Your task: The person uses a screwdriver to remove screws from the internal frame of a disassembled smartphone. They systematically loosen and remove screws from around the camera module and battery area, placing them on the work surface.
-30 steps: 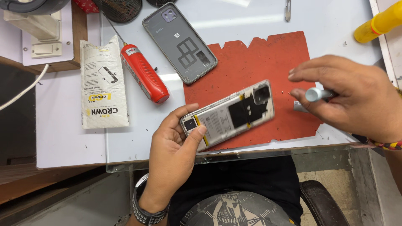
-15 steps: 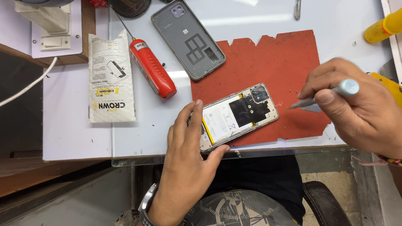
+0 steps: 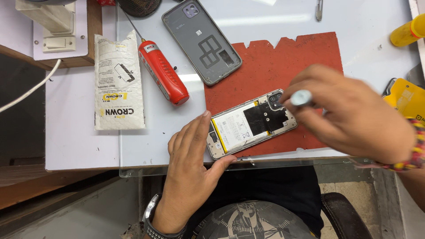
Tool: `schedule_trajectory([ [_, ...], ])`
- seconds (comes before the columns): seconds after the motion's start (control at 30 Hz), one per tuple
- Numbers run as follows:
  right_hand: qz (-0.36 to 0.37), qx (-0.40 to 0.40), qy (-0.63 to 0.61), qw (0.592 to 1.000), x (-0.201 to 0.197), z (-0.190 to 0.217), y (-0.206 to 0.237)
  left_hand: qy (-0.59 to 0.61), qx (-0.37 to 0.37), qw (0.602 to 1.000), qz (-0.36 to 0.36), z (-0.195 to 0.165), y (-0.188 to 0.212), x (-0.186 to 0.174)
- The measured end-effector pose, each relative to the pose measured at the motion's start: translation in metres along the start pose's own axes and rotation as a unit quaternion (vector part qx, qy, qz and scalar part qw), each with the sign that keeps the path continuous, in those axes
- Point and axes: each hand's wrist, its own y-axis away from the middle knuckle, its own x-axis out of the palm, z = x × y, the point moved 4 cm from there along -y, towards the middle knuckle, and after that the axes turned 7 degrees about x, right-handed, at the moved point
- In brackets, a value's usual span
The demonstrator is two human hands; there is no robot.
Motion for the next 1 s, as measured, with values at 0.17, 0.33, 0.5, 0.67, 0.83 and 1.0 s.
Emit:
schedule_trajectory([
  [0.17,-0.022,0.087,0.02,0.996,-0.006,-0.005,0.007,0.001,0.031,0.999,0.004,0.013,0.005,0.0],
  [0.33,-0.018,0.053,-0.044,0.997,0.001,0.003,0.008,-0.004,0.042,0.999,0.015,0.015,0.007,0.001],
  [0.5,-0.016,0.017,-0.054,0.998,0.004,0.012,0.005,-0.006,0.038,0.999,0.013,0.011,0.01,-0.003],
  [0.67,-0.004,0.014,-0.029,0.999,0.004,0.014,0.005,0.0,0.036,0.999,0.007,0.008,0.011,-0.004],
  [0.83,0.014,0.019,-0.047,0.999,-0.003,0.009,0.006,-0.004,0.036,0.999,0.008,0.004,0.01,-0.003],
  [1.0,-0.021,-0.031,0.029,0.999,-0.019,0.018,0.006,-0.009,0.039,0.999,0.004,-0.002,0.01,-0.004],
])
